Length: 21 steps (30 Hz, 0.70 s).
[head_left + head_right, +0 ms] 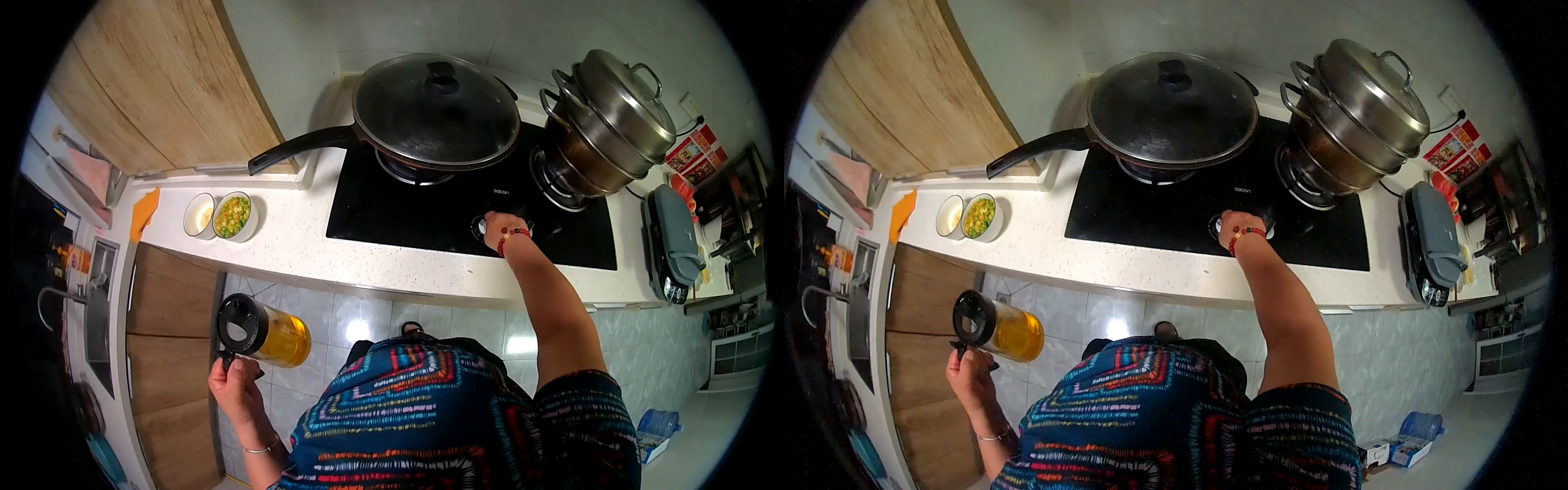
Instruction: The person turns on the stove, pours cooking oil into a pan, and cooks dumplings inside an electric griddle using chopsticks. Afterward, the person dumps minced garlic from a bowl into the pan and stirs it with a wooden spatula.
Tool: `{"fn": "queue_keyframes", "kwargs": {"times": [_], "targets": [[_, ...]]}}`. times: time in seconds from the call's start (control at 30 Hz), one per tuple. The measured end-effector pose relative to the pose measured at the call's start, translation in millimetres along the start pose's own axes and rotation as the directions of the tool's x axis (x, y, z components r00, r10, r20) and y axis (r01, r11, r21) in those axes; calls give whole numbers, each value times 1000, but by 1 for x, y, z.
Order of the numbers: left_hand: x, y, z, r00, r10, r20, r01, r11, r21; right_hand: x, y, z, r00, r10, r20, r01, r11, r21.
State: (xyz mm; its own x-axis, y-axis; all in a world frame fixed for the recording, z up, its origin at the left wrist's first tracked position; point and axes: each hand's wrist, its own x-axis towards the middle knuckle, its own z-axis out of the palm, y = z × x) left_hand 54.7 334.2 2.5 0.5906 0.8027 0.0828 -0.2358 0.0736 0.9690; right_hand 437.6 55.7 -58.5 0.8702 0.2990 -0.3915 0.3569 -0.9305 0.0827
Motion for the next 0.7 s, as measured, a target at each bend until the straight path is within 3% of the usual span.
{"fn": "queue_keyframes", "kwargs": {"times": [0.7], "targets": [[-6,2,8,998,-15,-66,18,999,39,-7,-4,-10,999,16,51,-17,999,31]]}}
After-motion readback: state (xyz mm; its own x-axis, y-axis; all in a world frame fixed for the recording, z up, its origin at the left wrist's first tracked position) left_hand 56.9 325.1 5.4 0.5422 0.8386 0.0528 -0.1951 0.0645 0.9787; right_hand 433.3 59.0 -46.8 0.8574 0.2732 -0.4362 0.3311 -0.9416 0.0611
